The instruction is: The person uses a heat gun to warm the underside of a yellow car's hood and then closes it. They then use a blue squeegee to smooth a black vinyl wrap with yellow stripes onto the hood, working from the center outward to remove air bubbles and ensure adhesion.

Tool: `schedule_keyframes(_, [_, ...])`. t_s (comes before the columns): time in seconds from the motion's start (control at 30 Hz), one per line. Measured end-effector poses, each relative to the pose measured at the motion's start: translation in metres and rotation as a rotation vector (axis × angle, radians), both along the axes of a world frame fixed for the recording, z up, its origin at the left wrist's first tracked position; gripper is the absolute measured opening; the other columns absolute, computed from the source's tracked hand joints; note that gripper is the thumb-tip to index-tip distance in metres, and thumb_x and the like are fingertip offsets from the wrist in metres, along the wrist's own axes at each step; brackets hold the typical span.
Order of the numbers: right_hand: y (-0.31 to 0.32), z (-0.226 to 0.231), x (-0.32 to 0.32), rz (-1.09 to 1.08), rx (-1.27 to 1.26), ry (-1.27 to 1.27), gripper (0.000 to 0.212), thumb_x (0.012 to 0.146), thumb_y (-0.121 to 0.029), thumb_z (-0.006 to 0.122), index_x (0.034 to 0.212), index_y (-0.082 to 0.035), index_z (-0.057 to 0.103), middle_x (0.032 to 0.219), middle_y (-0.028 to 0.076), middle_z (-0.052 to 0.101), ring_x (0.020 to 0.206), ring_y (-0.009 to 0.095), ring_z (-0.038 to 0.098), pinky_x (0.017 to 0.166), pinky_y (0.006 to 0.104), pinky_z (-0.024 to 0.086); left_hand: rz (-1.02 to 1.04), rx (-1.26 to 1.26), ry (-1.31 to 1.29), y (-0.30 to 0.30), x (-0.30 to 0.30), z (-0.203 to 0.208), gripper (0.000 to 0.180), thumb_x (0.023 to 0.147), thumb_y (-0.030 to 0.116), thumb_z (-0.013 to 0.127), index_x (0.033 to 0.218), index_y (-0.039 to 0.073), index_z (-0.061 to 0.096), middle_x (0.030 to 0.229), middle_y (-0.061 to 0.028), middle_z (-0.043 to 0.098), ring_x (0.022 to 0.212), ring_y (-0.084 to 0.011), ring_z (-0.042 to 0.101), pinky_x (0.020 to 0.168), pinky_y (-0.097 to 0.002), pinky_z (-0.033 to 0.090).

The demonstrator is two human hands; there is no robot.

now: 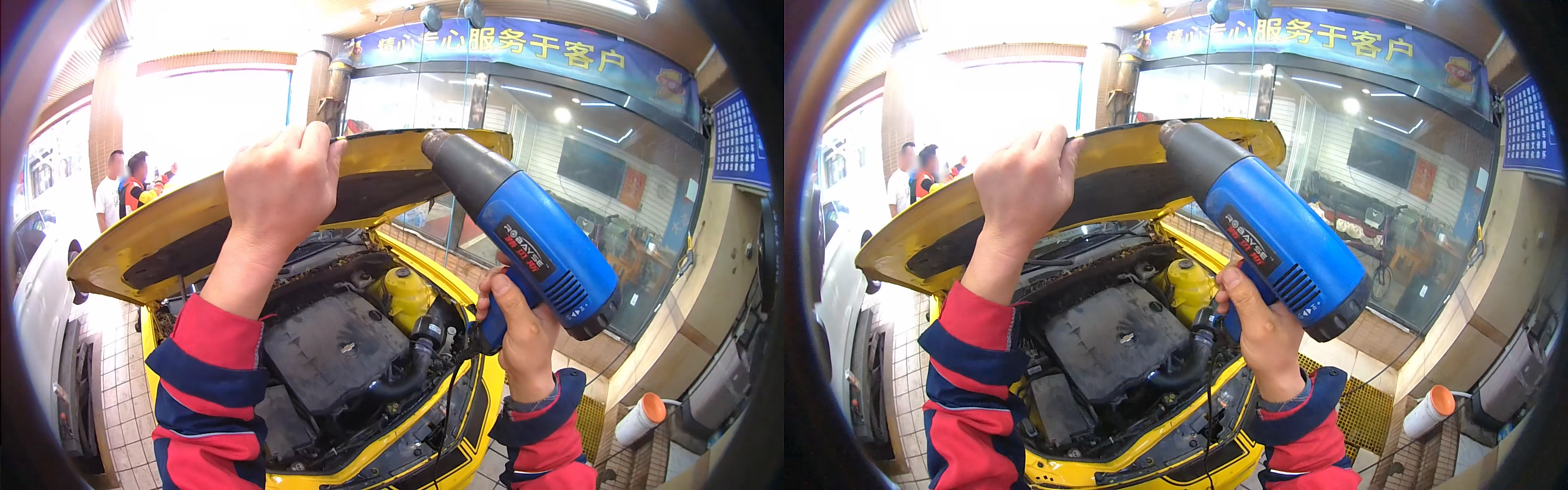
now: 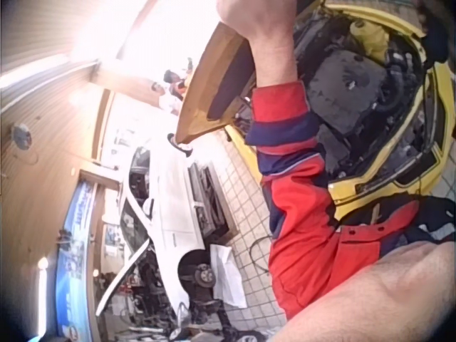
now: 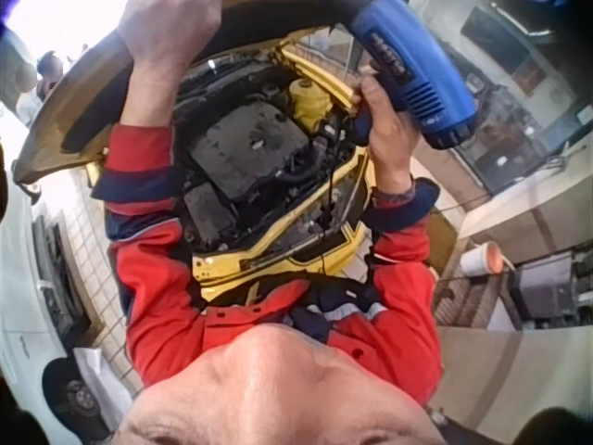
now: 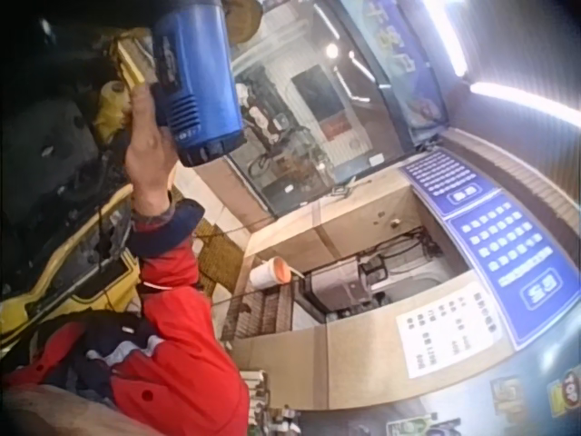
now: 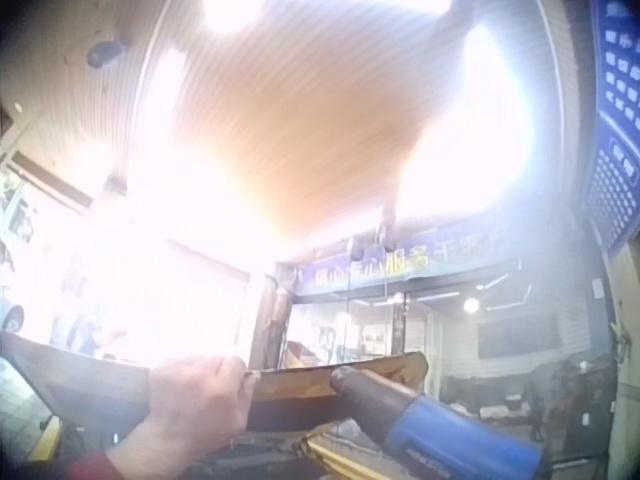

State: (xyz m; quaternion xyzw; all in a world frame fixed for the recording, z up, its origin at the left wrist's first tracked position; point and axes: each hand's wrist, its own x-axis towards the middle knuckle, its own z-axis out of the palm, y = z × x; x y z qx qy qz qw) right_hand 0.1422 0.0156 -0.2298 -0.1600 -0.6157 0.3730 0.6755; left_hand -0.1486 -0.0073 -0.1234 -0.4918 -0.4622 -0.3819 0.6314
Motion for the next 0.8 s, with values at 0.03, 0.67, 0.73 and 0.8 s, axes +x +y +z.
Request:
schedule_keyframes(0.03, [-0.002, 0.0, -0.001, 0.007, 0.002, -0.004, 0.037, 0.104, -0.017, 0.075, 0.134, 0.002, 0.063, 0.097, 0.01, 0.07, 0.081, 0.016, 0.067, 0.069, 0.0299, 0.057, 0.003, 0.002, 0.005, 0.0, 0.0, 0.0, 0.021, 0.097, 0.031, 0.077, 0.089, 0.014, 0.068, 0.075, -0.0073, 0.068, 0.065, -0.0301, 0.069, 0.057, -0.0422, 0.051])
schedule_keyframes(0.67, [-0.013, -0.006, -0.016, 0.078, -0.032, -0.034, 0.021, 0.106, -0.021, 0.077, 0.115, -0.003, 0.073, 0.095, 0.003, 0.074, 0.083, 0.012, 0.071, 0.076, 0.0287, 0.057, 0.065, 0.029, 0.048, 0.0, 0.002, 0.001, 0.02, 0.1, 0.032, 0.075, 0.091, 0.015, 0.07, 0.072, -0.0066, 0.069, 0.06, -0.028, 0.069, 0.055, -0.0398, 0.05])
schedule_keyframes(0.73, [-0.013, -0.006, -0.018, 0.096, -0.037, -0.024, 0.021, 0.106, -0.021, 0.077, 0.116, -0.003, 0.073, 0.095, 0.003, 0.074, 0.083, 0.012, 0.071, 0.076, 0.0288, 0.057, 0.065, 0.026, 0.046, -0.001, 0.002, 0.001, 0.02, 0.101, 0.032, 0.075, 0.091, 0.015, 0.07, 0.072, -0.0065, 0.069, 0.06, -0.028, 0.069, 0.055, -0.0398, 0.05])
schedule_keyframes(0.8, [-0.013, -0.007, -0.019, 0.105, -0.043, -0.016, 0.021, 0.106, -0.021, 0.077, 0.116, -0.003, 0.074, 0.096, 0.003, 0.074, 0.082, 0.012, 0.071, 0.076, 0.029, 0.057, 0.061, 0.025, 0.043, 0.0, 0.001, 0.001, 0.02, 0.101, 0.032, 0.074, 0.091, 0.015, 0.07, 0.072, -0.0065, 0.068, 0.06, -0.0281, 0.069, 0.054, -0.04, 0.05])
